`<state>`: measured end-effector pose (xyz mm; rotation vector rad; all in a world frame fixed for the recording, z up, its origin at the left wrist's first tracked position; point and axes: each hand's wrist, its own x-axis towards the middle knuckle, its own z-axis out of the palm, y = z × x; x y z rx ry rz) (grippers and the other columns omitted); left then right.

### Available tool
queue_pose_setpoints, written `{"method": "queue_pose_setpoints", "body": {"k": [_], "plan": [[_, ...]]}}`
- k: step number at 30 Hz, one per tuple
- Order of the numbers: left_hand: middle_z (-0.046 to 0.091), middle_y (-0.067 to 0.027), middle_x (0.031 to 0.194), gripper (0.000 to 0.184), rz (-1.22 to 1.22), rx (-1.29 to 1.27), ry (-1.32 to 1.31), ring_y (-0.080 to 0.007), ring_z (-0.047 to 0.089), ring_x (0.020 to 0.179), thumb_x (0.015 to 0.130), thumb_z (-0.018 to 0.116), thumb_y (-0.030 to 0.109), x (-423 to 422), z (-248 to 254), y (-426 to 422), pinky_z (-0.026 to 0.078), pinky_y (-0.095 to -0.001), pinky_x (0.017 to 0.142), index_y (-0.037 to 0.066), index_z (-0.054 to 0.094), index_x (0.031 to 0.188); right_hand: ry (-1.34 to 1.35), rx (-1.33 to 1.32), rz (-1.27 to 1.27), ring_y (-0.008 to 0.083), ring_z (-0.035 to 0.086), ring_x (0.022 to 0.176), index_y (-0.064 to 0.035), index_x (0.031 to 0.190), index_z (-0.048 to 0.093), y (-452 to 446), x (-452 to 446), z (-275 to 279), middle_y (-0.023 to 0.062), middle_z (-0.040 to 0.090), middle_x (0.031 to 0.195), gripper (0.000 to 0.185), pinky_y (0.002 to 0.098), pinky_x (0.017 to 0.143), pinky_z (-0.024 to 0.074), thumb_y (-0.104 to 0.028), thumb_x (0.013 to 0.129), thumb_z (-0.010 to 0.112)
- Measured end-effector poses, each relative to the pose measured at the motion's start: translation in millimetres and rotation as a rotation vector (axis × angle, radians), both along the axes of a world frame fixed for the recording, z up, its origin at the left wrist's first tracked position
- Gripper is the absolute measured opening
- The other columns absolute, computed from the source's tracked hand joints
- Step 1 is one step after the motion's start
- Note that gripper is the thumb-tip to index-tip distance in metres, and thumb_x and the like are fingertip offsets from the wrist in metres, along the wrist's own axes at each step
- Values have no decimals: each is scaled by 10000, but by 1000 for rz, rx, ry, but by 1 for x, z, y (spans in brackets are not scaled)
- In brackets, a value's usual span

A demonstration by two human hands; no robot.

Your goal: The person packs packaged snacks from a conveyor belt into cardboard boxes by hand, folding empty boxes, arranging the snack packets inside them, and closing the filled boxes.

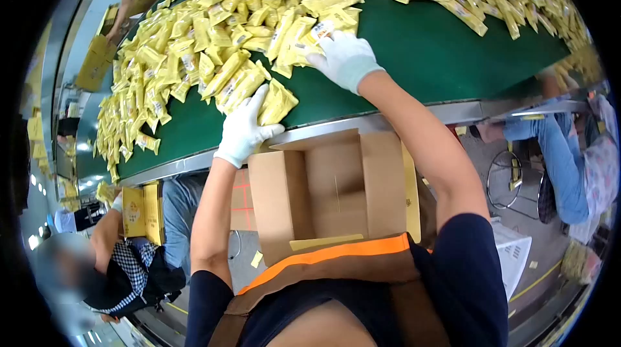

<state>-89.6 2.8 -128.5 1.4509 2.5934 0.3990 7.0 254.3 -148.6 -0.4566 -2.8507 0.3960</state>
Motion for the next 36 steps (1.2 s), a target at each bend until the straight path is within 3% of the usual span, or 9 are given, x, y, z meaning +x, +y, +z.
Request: {"method": "queue_pose_setpoints", "body": {"k": [3,10,12,15,19,21,25,32,36], "plan": [[623,-182,1071,936,-124,244,176,-352,599,1052,629,817,500,-20,3,-11,495,-430,879,77,494,1399,-26,-54,98,343,638,957,-86,1162,567,-7,19,-3,164,640,1039,475,456,808,512,-465,880,621],[611,-144,1075,884,-60,-29,267,-402,521,1099,610,855,396,-38,-3,8,442,-452,977,120,533,1385,-121,9,144,345,617,1012,-59,1299,530,24,92,31,165,621,1091,654,435,873,490,-412,782,718],[600,-155,1132,898,-58,-37,277,-407,502,1163,630,842,405,-33,-4,4,432,-451,1006,118,504,1411,-372,-424,-35,313,596,1142,-14,1437,422,65,119,19,198,587,1286,784,368,969,468,-437,830,682],[584,-150,1157,913,-51,-47,220,-394,490,1196,638,833,424,-38,-5,4,424,-443,1022,107,491,1423,-267,-1308,-99,214,601,1074,-10,1425,453,93,155,31,152,630,1190,772,320,935,476,-469,844,675],[539,-250,1332,898,52,-13,42,-406,488,1242,661,821,475,-42,2,3,401,-429,1065,88,512,1409,-702,-594,11,235,639,1026,-17,1265,607,122,175,57,155,675,1109,644,329,907,493,-468,814,695],[602,-205,1201,877,26,54,92,-400,526,1162,646,827,450,-45,-5,-1,423,-443,1025,67,536,1380,-825,-382,-139,285,672,976,-53,1204,647,119,185,84,164,696,1051,624,367,865,519,-479,757,738],[592,-213,1250,902,-49,-3,201,-447,473,1216,632,844,418,-40,-8,2,401,-479,1051,74,518,1400,-445,-11,-69,312,673,944,-69,1147,621,121,213,92,148,678,1036,579,402,812,535,-430,720,770],[487,-215,1387,903,136,18,191,-393,496,1226,654,839,486,-32,-15,8,425,-438,1047,66,527,1391,602,-1606,-386,214,672,938,18,1219,586,133,108,-10,110,662,1062,631,350,852,536,-435,815,758],[536,-235,1349,911,131,-3,285,-407,509,1240,664,807,553,-28,-21,9,440,-452,1030,101,524,1402,206,-737,-523,356,594,1153,-18,1316,562,94,54,-28,222,576,1297,879,397,1011,461,-654,723,689]]}}
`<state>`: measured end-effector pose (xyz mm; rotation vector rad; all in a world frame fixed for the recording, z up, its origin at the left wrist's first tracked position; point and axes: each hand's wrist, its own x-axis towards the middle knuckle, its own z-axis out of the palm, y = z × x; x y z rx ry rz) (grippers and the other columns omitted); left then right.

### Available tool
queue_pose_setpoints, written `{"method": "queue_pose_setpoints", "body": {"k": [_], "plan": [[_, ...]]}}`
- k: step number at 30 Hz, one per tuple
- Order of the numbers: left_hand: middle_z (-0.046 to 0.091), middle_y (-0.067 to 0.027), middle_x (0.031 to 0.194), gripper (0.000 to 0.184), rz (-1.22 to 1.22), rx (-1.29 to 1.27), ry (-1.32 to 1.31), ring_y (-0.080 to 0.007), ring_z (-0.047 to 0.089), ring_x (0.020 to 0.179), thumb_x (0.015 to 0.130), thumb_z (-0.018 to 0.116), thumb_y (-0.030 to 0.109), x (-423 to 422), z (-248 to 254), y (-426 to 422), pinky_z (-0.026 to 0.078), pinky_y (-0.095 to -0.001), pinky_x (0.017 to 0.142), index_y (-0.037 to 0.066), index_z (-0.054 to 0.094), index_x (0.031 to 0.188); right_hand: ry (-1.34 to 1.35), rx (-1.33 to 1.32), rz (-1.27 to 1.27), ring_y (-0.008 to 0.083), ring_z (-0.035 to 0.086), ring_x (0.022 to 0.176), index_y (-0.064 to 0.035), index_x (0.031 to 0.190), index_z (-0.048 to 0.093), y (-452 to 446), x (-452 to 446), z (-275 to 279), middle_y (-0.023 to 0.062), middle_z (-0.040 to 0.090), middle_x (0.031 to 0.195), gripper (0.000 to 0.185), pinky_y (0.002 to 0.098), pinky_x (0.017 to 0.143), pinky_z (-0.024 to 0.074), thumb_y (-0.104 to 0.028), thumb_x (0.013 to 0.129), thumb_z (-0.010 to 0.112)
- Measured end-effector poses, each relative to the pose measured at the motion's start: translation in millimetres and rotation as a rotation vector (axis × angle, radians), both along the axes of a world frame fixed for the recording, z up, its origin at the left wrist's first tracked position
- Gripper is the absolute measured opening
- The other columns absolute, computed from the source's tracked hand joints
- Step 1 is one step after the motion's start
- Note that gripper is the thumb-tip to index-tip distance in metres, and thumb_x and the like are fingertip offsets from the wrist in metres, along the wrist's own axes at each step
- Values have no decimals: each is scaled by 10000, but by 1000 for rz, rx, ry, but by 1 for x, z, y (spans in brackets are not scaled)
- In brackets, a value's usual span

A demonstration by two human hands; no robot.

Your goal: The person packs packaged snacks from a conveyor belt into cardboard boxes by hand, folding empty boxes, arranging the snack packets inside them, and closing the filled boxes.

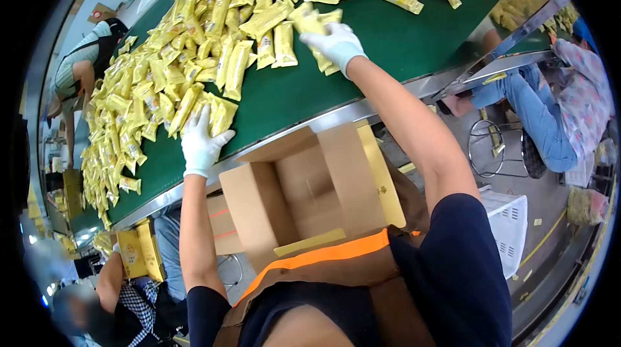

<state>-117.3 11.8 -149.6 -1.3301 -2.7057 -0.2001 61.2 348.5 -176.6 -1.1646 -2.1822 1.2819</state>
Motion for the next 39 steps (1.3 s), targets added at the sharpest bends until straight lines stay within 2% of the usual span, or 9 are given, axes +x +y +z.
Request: {"method": "queue_pose_setpoints", "body": {"k": [3,9,14,18,21,26,30,33,39], "plan": [[546,-248,1301,945,9,-104,97,-434,521,1195,682,760,621,6,3,2,468,-488,974,155,468,1450,-334,325,329,366,594,1157,-116,1370,542,-32,-5,34,225,584,1267,839,397,988,474,-639,726,665],[504,-294,1324,969,-6,-89,7,-472,525,1190,729,701,660,9,-2,-2,479,-498,964,174,380,1504,-302,995,552,329,636,926,-152,1266,550,-31,47,60,119,623,987,650,441,788,462,-392,702,765],[574,-214,1151,1063,-115,-147,-114,-419,591,1026,663,803,502,16,25,-1,480,-477,937,246,275,1549,-526,504,466,358,623,1108,-49,1481,338,-18,54,58,223,640,1205,1034,405,948,478,-450,635,777],[608,-259,1174,1083,-193,183,-135,-416,588,1086,605,825,522,-43,25,-9,466,-452,949,100,367,1490,-323,42,543,266,639,993,-7,1256,553,9,46,48,159,655,1105,754,339,895,494,-437,684,790],[540,-275,1304,1143,5,-89,-189,-423,521,1213,591,841,535,-60,31,-5,440,-448,1021,113,324,1520,202,-425,555,177,592,920,-21,1236,553,-36,14,73,105,632,1071,682,298,855,485,-433,743,783],[450,-283,1418,1167,20,-105,-292,-435,436,1317,609,837,544,-56,27,-4,373,-439,1105,97,284,1534,-237,108,669,356,623,1101,36,1268,492,-79,-47,55,254,618,1187,946,376,955,477,-575,617,804],[429,-292,1451,1193,-28,-21,-391,-445,401,1344,589,842,548,-54,25,-21,340,-454,1127,53,293,1526,-244,52,578,320,610,1111,46,1287,504,-26,-9,60,205,623,1198,960,350,954,469,-568,614,810],[475,-269,1419,1206,-79,229,-654,-373,464,1322,590,855,488,-52,26,-19,370,-390,1104,-39,279,1509,277,-403,533,201,616,1094,21,1305,506,9,10,69,123,620,1199,777,312,907,502,-465,759,770],[444,-235,1457,1173,-99,100,-657,-298,445,1349,626,864,407,-67,16,-14,337,-348,1129,-77,256,1505,-102,-233,563,167,607,1026,11,1287,540,41,-32,63,112,622,1146,762,300,895,488,-526,781,732]]}}
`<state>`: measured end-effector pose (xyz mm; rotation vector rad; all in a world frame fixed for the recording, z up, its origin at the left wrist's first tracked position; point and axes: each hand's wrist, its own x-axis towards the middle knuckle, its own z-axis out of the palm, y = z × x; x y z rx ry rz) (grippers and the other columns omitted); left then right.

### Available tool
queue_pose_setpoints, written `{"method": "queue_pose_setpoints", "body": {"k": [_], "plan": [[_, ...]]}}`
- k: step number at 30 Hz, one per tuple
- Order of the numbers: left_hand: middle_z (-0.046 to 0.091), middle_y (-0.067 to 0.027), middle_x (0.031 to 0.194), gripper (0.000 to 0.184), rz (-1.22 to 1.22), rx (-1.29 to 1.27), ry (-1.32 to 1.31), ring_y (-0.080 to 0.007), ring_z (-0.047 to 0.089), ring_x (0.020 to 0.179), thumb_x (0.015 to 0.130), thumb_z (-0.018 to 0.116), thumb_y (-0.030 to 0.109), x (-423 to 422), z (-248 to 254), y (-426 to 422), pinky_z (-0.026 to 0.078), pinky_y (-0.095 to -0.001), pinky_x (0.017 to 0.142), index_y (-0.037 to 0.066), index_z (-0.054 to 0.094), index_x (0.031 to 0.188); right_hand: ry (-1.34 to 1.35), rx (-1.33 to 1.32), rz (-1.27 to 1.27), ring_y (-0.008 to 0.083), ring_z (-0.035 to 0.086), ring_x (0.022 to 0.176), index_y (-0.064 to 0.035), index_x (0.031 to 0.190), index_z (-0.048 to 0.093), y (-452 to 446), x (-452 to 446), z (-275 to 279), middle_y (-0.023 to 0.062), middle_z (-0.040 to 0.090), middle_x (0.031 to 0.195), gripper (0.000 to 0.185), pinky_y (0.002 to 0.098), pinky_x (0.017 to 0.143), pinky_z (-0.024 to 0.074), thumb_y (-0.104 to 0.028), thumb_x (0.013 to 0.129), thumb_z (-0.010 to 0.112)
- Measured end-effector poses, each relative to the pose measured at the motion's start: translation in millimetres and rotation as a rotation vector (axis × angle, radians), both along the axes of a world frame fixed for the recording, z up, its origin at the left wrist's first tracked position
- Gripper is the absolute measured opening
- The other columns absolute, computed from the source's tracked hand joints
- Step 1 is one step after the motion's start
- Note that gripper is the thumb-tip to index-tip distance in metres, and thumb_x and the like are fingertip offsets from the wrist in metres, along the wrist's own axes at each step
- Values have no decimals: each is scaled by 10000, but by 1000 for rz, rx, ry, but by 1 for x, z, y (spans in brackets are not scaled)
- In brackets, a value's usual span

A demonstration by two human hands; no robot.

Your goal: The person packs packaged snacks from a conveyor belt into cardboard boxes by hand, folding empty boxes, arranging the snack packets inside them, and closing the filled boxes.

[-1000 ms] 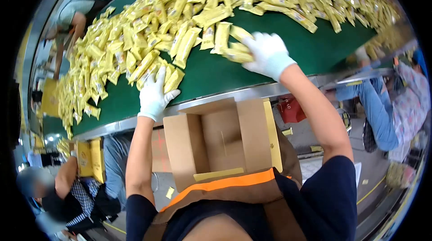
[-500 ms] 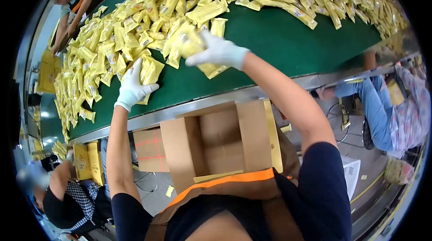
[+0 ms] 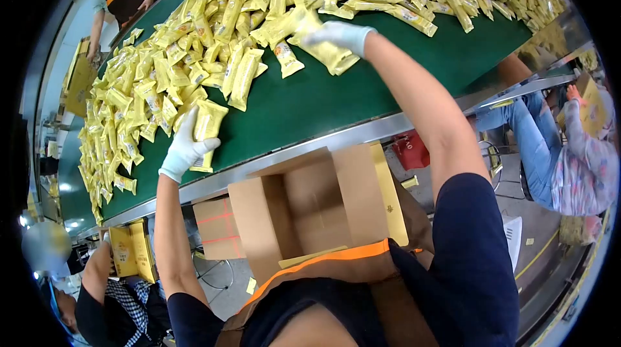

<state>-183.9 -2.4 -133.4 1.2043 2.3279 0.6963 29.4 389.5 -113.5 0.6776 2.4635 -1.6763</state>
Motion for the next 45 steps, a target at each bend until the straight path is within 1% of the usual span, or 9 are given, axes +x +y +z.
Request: {"method": "queue_pose_setpoints", "body": {"k": [14,20,24,27,32,35,38,41,45], "plan": [[507,-200,1359,1213,135,-222,601,-373,516,1219,537,798,664,64,-8,6,428,-432,1035,63,360,1495,-180,1143,359,353,562,1097,-98,1290,543,-61,79,35,182,560,1140,831,429,951,435,-500,591,744],[516,-241,1330,1281,88,-572,464,-381,513,1250,566,748,638,77,24,28,389,-443,1044,141,141,1578,-49,1030,299,401,541,1104,-140,1399,437,-61,96,-10,190,510,1206,902,454,971,453,-457,614,749],[521,-233,1299,1226,76,-407,479,-390,525,1209,587,753,574,87,21,-1,383,-442,1055,162,160,1578,273,223,53,331,484,1304,-128,1527,295,-83,111,49,196,452,1433,1005,400,1039,424,-342,671,776],[468,-262,1394,1222,253,161,138,-408,504,1259,626,807,415,99,38,-31,411,-410,1062,81,110,1574,407,-131,484,285,490,1318,-95,1546,252,-141,142,105,201,475,1437,1034,364,1050,419,-331,690,781],[459,-146,1425,1159,-179,533,-820,-232,488,1273,685,795,274,180,124,-17,406,-353,1063,55,86,1575,-464,549,1233,331,464,1329,-83,1510,326,-231,106,76,240,467,1442,1041,383,1052,415,-552,679,742],[491,-135,1410,1109,-408,188,-1015,-230,497,1276,671,789,247,204,103,1,406,-355,1059,45,159,1561,-231,-347,1152,306,380,1403,-117,1507,352,-230,101,-23,214,452,1464,967,395,1126,335,-518,723,750],[546,-188,1317,1150,-508,-129,-626,-300,540,1246,654,799,364,213,65,20,447,-372,1010,86,162,1571,-162,513,1070,382,531,1254,-85,1327,552,-272,147,-5,206,535,1385,654,440,1074,401,-492,834,692],[564,-242,1194,1066,-578,-377,147,-411,572,1110,607,768,404,241,64,37,470,-446,949,204,290,1538,130,826,809,351,685,773,-69,1061,636,-310,182,-51,132,670,1011,232,473,670,556,-233,931,536],[565,-221,1195,988,-580,-299,496,-380,555,1110,563,770,336,261,10,48,445,-465,913,222,406,1474,-65,915,909,317,662,926,-169,1395,508,-308,192,-38,175,603,1150,519,449,677,537,-220,884,580]]}}
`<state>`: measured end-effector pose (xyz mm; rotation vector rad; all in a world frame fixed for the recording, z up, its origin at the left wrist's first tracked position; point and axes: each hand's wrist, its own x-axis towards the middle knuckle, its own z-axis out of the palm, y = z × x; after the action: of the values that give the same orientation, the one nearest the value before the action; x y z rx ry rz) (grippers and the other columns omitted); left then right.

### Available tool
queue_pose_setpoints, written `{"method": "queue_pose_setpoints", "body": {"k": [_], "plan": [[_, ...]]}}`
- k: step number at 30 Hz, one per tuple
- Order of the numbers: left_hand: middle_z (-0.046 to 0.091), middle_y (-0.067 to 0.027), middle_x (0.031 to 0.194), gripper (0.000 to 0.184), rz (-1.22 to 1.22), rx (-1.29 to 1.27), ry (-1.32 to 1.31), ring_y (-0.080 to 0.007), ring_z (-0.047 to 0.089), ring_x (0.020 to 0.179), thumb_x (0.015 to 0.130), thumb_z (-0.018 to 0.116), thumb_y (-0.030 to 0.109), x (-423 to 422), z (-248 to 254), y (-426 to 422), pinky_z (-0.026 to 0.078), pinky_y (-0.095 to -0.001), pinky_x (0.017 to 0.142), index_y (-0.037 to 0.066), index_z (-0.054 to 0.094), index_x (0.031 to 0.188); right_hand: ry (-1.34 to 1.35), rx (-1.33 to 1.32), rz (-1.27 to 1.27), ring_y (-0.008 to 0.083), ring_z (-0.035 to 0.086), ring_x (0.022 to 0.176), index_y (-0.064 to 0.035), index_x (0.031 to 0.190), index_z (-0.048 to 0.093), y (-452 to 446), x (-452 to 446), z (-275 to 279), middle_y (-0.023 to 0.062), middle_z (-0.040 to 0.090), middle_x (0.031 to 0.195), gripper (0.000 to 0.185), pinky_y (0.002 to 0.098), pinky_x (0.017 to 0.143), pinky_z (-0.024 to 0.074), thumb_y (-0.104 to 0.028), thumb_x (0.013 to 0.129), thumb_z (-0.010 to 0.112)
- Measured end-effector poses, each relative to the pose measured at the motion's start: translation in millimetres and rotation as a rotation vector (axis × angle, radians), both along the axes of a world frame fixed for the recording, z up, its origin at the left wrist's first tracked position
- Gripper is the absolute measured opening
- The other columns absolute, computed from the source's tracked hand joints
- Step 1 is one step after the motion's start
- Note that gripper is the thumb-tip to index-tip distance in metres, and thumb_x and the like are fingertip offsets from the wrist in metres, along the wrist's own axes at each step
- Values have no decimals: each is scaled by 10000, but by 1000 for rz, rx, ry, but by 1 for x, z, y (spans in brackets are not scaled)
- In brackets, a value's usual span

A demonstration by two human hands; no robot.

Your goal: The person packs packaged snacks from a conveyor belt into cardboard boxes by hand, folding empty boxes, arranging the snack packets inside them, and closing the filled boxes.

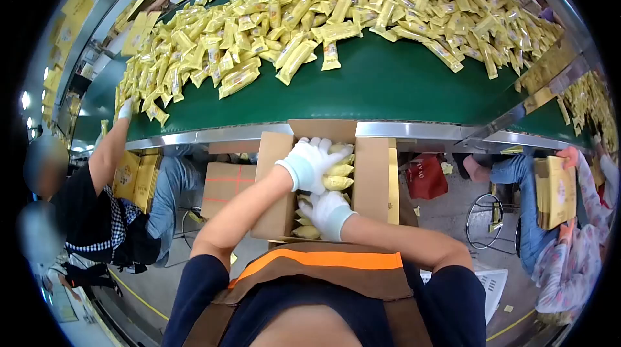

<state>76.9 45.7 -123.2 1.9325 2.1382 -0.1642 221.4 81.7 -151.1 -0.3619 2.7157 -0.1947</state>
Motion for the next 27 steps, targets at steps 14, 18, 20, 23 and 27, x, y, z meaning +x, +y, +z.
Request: {"method": "queue_pose_setpoints", "body": {"k": [14,18,20,23,27], "plan": [[571,-147,1274,385,147,-45,120,-360,571,1158,888,546,217,38,-44,7,501,-515,851,216,615,1267,-56,-143,-10,329,615,1158,-152,1315,606,21,-15,-99,150,621,1308,403,435,971,481,-295,946,528],[692,-127,1019,318,-21,-112,-218,-312,686,906,887,548,214,0,-8,-4,552,-417,784,160,651,1183,-607,-563,231,275,614,1132,-59,1300,569,80,-51,62,136,639,1242,427,395,994,458,-211,906,632],[700,-145,1017,292,10,255,-573,-301,673,957,849,598,182,-38,24,-22,548,-437,803,107,664,1123,-315,-1136,183,234,639,1051,-38,1203,619,119,-74,86,98,675,1136,360,385,932,503,-196,887,685],[642,-164,1191,480,356,1036,-49,-378,591,1089,747,702,129,-117,51,-36,480,-441,954,51,631,1216,106,-1265,-193,132,623,1017,-39,1114,663,185,-149,123,47,694,1038,284,329,890,512,-213,889,679],[277,-330,1510,795,894,947,-12,-418,331,1388,887,674,377,-266,-18,-72,314,-465,1123,113,303,1539,520,-298,-236,350,639,1031,-49,1131,672,204,-304,87,181,675,1117,335,428,893,508,-201,859,549]]}}
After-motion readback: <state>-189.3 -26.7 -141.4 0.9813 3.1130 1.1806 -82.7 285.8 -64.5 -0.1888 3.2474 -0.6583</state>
